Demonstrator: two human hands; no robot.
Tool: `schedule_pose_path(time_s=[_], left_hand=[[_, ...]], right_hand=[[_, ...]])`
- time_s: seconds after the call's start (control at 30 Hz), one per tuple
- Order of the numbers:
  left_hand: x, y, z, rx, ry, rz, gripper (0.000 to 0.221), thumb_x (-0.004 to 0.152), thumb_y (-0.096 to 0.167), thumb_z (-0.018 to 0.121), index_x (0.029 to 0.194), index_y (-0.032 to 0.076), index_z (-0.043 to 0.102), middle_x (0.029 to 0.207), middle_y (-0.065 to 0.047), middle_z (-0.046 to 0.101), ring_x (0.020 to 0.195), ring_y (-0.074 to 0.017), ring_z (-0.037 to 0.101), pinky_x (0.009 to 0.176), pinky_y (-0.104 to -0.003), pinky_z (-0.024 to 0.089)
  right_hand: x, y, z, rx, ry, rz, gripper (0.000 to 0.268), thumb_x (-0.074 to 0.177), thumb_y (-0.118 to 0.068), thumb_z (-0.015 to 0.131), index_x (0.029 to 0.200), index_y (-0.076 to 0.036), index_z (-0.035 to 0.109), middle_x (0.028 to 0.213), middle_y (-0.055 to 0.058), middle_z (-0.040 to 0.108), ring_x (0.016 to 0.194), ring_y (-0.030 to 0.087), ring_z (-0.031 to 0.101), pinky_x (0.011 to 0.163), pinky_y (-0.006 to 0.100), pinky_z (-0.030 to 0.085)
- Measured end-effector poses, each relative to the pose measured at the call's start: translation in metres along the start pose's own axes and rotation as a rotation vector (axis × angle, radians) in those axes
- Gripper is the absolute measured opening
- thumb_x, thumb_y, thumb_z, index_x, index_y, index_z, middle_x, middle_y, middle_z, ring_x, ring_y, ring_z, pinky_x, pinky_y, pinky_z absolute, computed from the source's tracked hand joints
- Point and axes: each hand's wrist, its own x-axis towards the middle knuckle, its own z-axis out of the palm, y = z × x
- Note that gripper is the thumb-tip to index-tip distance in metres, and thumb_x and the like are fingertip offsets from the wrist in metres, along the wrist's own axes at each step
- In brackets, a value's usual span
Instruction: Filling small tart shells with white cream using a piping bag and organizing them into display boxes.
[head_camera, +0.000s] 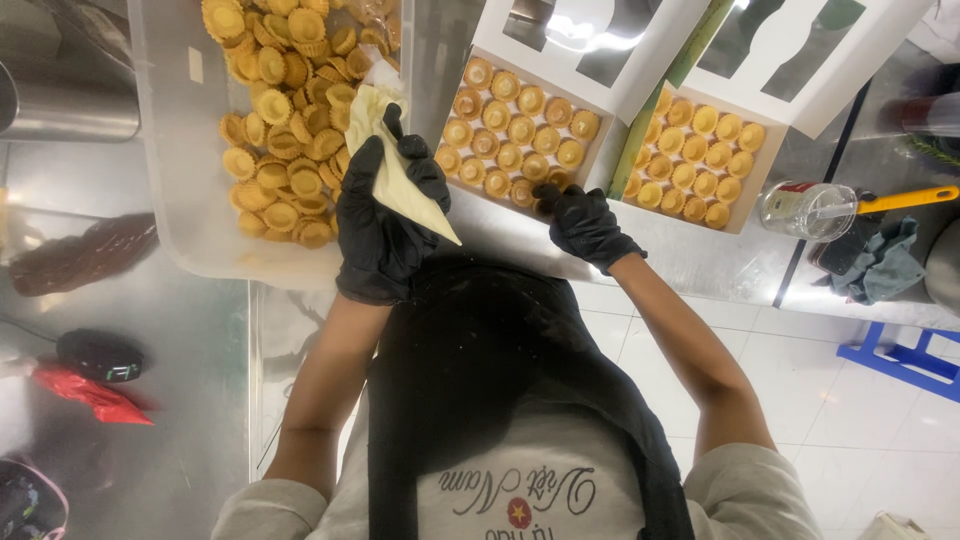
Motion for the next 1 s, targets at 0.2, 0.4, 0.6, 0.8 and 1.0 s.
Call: schedule_pose_path(time_s=[0.2, 0.4, 0.6, 0.8, 1.0], left_hand=[[0.002, 0.003, -0.002, -0.006, 0.023, 0.007, 0.043, 0.107, 0.025, 0.058, 0.15, 0.02, 0.052, 0.113, -0.004, 0.056, 0.094, -0.0168, 0.057, 0.086, -0.031, 0.051], [0.004, 0.0, -0.005, -0.011, 0.006, -0.017, 0.041, 0.109, 0.026, 0.058, 0.149, 0.02, 0.054, 0.113, -0.004, 0.057, 0.093, -0.0166, 0.057, 0.086, -0.03, 0.051], [0.002, -0.001, 0.002, -0.068, 0.032, -0.072, 0.039, 0.107, 0.028, 0.056, 0.146, 0.023, 0.055, 0.111, -0.003, 0.058, 0.093, -0.0166, 0.058, 0.086, -0.031, 0.052], [0.003, 0.003, -0.005, 0.02, 0.012, 0.017, 0.04, 0.109, 0.027, 0.056, 0.149, 0.019, 0.053, 0.111, -0.005, 0.058, 0.089, -0.0168, 0.058, 0.082, -0.031, 0.051], [0.003, 0.002, 0.0, 0.077, 0.048, 0.033, 0.041, 0.108, 0.028, 0.055, 0.148, 0.02, 0.052, 0.109, -0.004, 0.057, 0.088, -0.0173, 0.057, 0.078, -0.031, 0.05]], right_hand=[[-0.015, 0.016, 0.03, -0.082, 0.159, -0.008, 0.028, 0.084, -0.015, 0.062, 0.11, -0.013, 0.071, 0.093, 0.007, 0.07, 0.092, 0.027, 0.063, 0.081, 0.046, 0.043], [0.002, 0.003, -0.012, 0.008, 0.219, 0.085, 0.046, 0.08, -0.007, 0.061, 0.125, -0.012, 0.069, 0.086, 0.005, 0.067, 0.091, 0.026, 0.062, 0.086, 0.046, 0.041], [0.018, 0.007, -0.005, -0.103, 0.207, 0.062, 0.052, 0.077, -0.008, 0.063, 0.129, -0.009, 0.066, 0.091, 0.002, 0.071, 0.093, 0.024, 0.061, 0.087, 0.045, 0.036], [0.02, 0.005, -0.009, -0.067, 0.101, 0.136, 0.058, 0.075, -0.008, 0.059, 0.132, -0.008, 0.066, 0.089, 0.004, 0.071, 0.096, 0.025, 0.06, 0.089, 0.046, 0.036], [0.019, 0.006, -0.002, -0.082, 0.085, 0.145, 0.058, 0.075, -0.008, 0.059, 0.132, -0.008, 0.066, 0.087, 0.005, 0.071, 0.098, 0.026, 0.061, 0.091, 0.046, 0.036]])
